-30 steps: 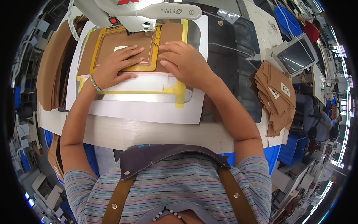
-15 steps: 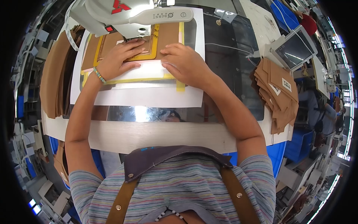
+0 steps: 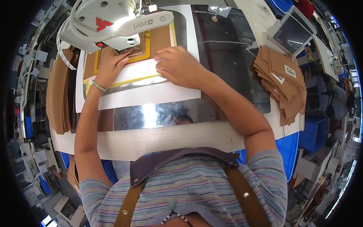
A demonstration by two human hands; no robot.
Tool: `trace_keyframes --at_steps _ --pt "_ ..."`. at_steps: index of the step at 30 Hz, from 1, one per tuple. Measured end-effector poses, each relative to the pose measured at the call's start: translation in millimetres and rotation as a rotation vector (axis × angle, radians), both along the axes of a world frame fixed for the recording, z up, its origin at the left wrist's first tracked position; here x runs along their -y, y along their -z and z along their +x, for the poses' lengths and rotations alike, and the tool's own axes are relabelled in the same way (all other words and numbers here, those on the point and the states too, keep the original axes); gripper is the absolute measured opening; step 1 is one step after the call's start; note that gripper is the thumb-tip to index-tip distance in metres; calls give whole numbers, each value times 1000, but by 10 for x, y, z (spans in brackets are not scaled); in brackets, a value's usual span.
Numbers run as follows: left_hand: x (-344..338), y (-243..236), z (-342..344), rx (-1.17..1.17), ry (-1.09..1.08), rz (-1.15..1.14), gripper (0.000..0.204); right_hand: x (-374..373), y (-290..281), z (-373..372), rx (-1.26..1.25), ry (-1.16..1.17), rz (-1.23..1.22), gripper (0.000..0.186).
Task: Positioning and stamping leather pieces using an industrial machine.
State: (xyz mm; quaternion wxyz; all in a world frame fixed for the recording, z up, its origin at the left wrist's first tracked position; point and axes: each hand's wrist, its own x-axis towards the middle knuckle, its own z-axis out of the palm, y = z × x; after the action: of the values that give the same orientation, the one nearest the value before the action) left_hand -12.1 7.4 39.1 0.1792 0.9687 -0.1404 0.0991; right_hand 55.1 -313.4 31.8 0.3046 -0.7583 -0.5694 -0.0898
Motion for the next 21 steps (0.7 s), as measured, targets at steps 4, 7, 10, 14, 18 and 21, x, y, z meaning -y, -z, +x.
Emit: trace_keyframes --at_steps 4,7,10,14,18,21 --pt "-488 62 -64 74 -76 -80 35 28 39 25 47 -5 -20 17" --pt "-847 87 -191 72 -204 -147 36 13 15 -24 40 34 -46 32" --pt "-1284 284 -314 97 -371 -7 43 -21 -61 -118 49 83 -103 56" --pt "-1651 459 -434 43 -500 161 56 117 -195 -322 -4 178 -213 69" --pt "-1846 557 -487 19 -489 211 58 397 -339 -424 -115 119 -278 74" --pt "-1853 601 -466 11 -502 243 57 480 -312 -536 -185 156 -354 75"
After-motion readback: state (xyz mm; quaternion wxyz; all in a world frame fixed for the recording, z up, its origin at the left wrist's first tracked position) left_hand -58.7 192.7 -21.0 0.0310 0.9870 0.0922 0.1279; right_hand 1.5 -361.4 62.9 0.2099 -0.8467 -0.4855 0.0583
